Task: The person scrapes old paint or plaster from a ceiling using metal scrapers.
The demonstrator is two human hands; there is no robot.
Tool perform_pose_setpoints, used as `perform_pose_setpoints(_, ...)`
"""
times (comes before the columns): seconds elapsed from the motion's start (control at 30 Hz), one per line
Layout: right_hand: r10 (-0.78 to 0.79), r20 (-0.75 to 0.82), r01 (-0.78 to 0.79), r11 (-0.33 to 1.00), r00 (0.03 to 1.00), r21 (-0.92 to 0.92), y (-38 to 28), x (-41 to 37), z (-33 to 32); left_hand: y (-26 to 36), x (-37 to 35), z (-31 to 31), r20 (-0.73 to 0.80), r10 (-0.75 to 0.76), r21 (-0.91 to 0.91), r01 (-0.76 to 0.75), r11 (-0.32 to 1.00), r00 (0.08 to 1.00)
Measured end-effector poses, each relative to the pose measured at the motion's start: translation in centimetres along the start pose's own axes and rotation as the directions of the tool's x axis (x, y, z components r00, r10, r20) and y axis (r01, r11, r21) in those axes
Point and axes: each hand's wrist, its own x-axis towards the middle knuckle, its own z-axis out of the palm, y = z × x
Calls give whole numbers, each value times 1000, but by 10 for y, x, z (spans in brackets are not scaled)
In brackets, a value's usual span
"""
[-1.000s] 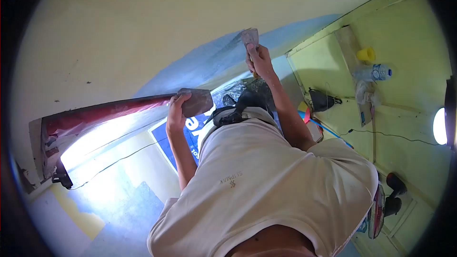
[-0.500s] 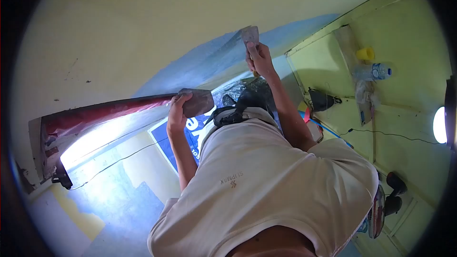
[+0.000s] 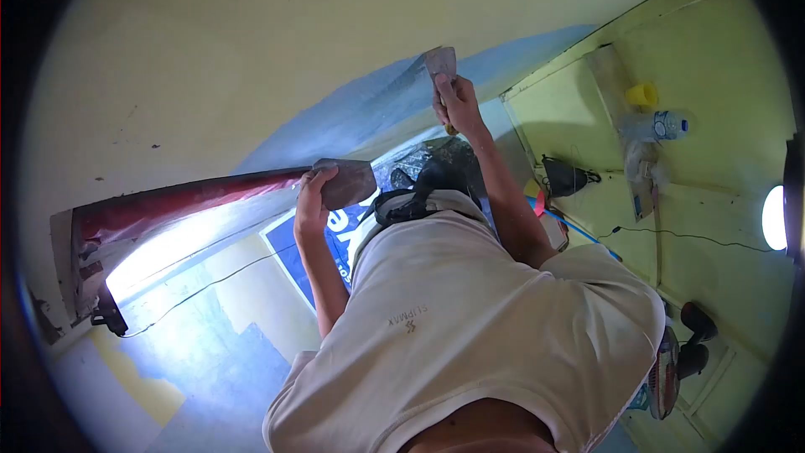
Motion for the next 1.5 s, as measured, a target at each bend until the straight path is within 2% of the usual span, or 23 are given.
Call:
perform_pose_setpoints(0.1, 8, -12, -9, 999, 1000, -31, 2, -3, -1, -1, 0, -1, 20, -21, 5, 20, 1000, 1000)
perform_pose_setpoints(0.2, -10, 4, 10, 999, 1000, -42, 1, -5, -2, -2, 0, 3, -53, 9, 24, -8, 1000, 999)
perform_pose_setpoints(0.23, -20, 9, 21, 999, 1000, -46, 1, -1, -1, -8, 4, -4, 1, 25, 18, -25, 1000, 1000)
perform_pose_setpoints(0.4, 33, -33, -35, 998, 999, -48, 11, -4, 7, -1, 0, 5, -2, -18, 6, 18, 1000, 1000)
perform_pose_setpoints(0.5, 0, -8, 0, 1000, 1000, -5, 11, -3, 12, 0, 6, 8, -16, 2, -5, -2, 1000, 1000)
perform_pose_setpoints(0.6, -36, 29, 37, 998, 999, -41, 18, -3, 15, -2, 2, 4, -29, -14, 6, 14, 1000, 999)
perform_pose_setpoints(0.63, 2, -7, -2, 999, 1000, -33, 20, -5, 16, -2, 3, 4, -30, -5, 9, 6, 1000, 1000)
perform_pose_setpoints(0.77, 3, 34, -5, 999, 999, 46, 9, -4, 24, -2, 9, 3, -34, 8, -8, -8, 1000, 999)
perform_pose_setpoints(0.87, -27, 10, 27, 1000, 1000, 1, 16, -3, 25, 0, 7, 9, -46, -16, -23, 15, 1000, 999)
perform_pose_setpoints(1.0, 20, 28, -21, 1000, 999, 11, 12, -5, 27, 1, 8, 8, -50, 4, -34, -6, 999, 999)
perform_pose_setpoints(1.13, -28, 38, 29, 999, 999, -27, 19, 1, 25, 1, 11, 9, -31, -33, -45, 32, 998, 999)
perform_pose_setpoints(1.23, 11, 80, -10, 1000, 997, -19, 5, -3, 30, 4, 11, 15, -12, 14, -62, -15, 998, 1000)
perform_pose_setpoints(1.37, 69, 35, -68, 997, 997, -20, 11, -9, 33, 0, 12, 12, 7, -15, -54, 15, 998, 1000)
perform_pose_setpoints(1.5, 41, 84, -40, 999, 996, -20, 5, -8, 39, 4, 10, 14, -34, -7, -59, 5, 998, 999)
